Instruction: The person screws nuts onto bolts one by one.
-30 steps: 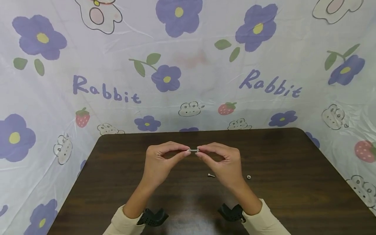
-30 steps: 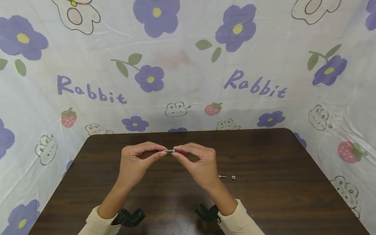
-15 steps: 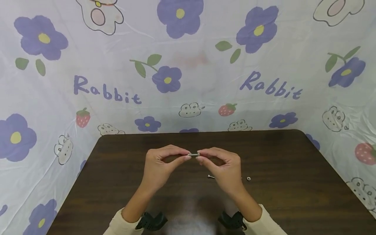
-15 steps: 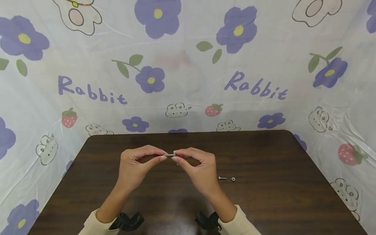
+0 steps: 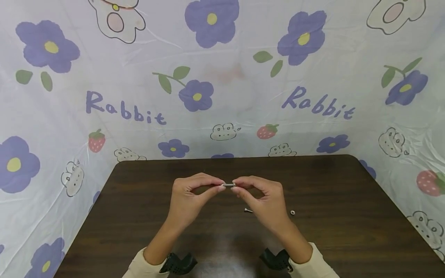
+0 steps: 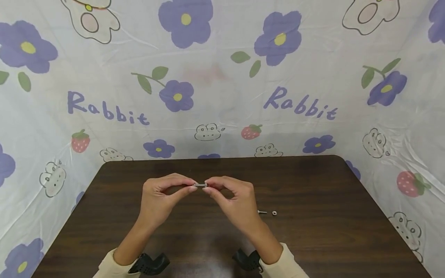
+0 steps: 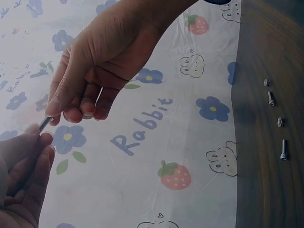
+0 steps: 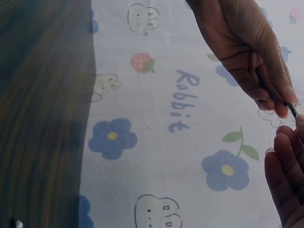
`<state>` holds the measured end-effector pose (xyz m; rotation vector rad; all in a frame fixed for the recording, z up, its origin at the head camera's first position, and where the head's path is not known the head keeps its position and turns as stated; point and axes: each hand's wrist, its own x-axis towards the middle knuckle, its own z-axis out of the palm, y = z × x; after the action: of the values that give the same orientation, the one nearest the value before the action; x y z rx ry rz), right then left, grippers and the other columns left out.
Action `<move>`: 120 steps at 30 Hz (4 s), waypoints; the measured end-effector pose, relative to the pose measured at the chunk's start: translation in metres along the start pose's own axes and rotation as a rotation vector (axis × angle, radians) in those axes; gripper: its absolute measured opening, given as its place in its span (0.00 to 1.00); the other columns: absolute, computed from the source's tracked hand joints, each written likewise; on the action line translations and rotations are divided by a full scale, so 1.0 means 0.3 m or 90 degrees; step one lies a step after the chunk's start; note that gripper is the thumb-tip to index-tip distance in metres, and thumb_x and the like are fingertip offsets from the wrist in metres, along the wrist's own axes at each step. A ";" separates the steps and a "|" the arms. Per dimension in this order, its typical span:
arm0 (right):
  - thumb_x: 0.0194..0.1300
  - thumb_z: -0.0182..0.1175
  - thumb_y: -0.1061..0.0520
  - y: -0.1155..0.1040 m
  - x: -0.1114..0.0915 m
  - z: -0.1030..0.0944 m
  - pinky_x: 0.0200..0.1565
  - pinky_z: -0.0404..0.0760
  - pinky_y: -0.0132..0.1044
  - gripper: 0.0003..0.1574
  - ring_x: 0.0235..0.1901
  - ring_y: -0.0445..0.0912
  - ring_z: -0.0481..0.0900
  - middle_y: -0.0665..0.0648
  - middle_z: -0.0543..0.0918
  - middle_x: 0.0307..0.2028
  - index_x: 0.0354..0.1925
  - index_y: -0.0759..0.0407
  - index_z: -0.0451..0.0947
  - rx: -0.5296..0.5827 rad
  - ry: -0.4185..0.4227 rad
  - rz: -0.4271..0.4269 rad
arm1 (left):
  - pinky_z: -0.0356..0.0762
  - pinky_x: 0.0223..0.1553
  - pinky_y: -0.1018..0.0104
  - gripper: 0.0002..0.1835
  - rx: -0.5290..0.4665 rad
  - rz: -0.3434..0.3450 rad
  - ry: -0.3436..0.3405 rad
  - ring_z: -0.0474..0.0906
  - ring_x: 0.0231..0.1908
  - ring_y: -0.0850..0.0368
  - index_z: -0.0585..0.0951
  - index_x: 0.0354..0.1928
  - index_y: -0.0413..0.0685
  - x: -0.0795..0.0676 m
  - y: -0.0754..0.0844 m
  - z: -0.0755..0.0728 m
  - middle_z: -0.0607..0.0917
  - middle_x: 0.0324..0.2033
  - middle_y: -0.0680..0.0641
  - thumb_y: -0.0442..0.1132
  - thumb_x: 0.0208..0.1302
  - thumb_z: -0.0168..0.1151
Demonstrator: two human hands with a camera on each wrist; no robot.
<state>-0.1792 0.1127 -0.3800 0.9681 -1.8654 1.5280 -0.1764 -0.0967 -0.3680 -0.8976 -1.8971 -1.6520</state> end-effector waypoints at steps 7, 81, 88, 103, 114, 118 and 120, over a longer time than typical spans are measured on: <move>0.57 0.70 0.74 -0.002 0.003 -0.001 0.32 0.86 0.29 0.15 0.28 0.44 0.87 0.55 0.88 0.31 0.43 0.63 0.85 -0.073 -0.028 -0.044 | 0.87 0.37 0.63 0.07 0.002 0.010 0.007 0.87 0.35 0.54 0.90 0.37 0.41 -0.005 -0.005 0.004 0.90 0.33 0.48 0.26 0.57 0.74; 0.75 0.53 0.68 -0.017 0.006 -0.006 0.19 0.71 0.30 0.26 0.18 0.39 0.72 0.48 0.80 0.18 0.20 0.52 0.78 -0.006 -0.070 0.064 | 0.84 0.40 0.66 0.07 0.021 0.068 0.010 0.86 0.35 0.56 0.90 0.37 0.42 -0.008 -0.001 0.039 0.90 0.32 0.48 0.27 0.55 0.75; 0.77 0.54 0.65 -0.012 0.001 -0.019 0.38 0.86 0.36 0.16 0.28 0.46 0.85 0.51 0.86 0.27 0.33 0.57 0.84 0.010 -0.056 0.089 | 0.85 0.38 0.67 0.07 0.026 0.057 0.025 0.86 0.34 0.56 0.90 0.37 0.42 -0.012 -0.007 0.035 0.90 0.32 0.49 0.27 0.55 0.75; 0.53 0.71 0.77 -0.015 0.012 -0.019 0.38 0.87 0.36 0.20 0.35 0.46 0.87 0.57 0.89 0.36 0.43 0.62 0.88 0.042 -0.030 -0.009 | 0.85 0.37 0.66 0.08 0.022 0.057 0.025 0.86 0.34 0.56 0.90 0.37 0.43 -0.011 -0.010 0.032 0.90 0.32 0.49 0.26 0.56 0.74; 0.68 0.65 0.66 -0.029 0.004 -0.018 0.28 0.81 0.33 0.13 0.25 0.42 0.81 0.48 0.86 0.25 0.29 0.51 0.85 0.000 -0.055 0.097 | 0.86 0.38 0.64 0.09 0.001 0.070 0.012 0.86 0.34 0.56 0.90 0.37 0.42 -0.015 -0.002 0.041 0.90 0.32 0.47 0.24 0.54 0.74; 0.74 0.60 0.63 -0.034 0.003 -0.016 0.16 0.64 0.32 0.22 0.16 0.40 0.67 0.45 0.82 0.19 0.21 0.49 0.82 -0.016 -0.064 0.131 | 0.85 0.39 0.65 0.09 0.001 0.070 0.006 0.86 0.34 0.56 0.90 0.37 0.42 -0.016 0.000 0.046 0.90 0.32 0.47 0.25 0.54 0.74; 0.75 0.58 0.61 -0.035 0.003 -0.015 0.14 0.60 0.33 0.25 0.14 0.40 0.62 0.45 0.81 0.17 0.20 0.48 0.81 -0.019 -0.066 0.140 | 0.85 0.39 0.65 0.09 0.002 0.069 0.006 0.86 0.34 0.56 0.90 0.37 0.42 -0.017 -0.001 0.048 0.90 0.32 0.48 0.25 0.55 0.74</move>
<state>-0.1715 0.1157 -0.3720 0.8654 -2.1215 1.5959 -0.1722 -0.0834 -0.3742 -0.9715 -1.8108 -1.5863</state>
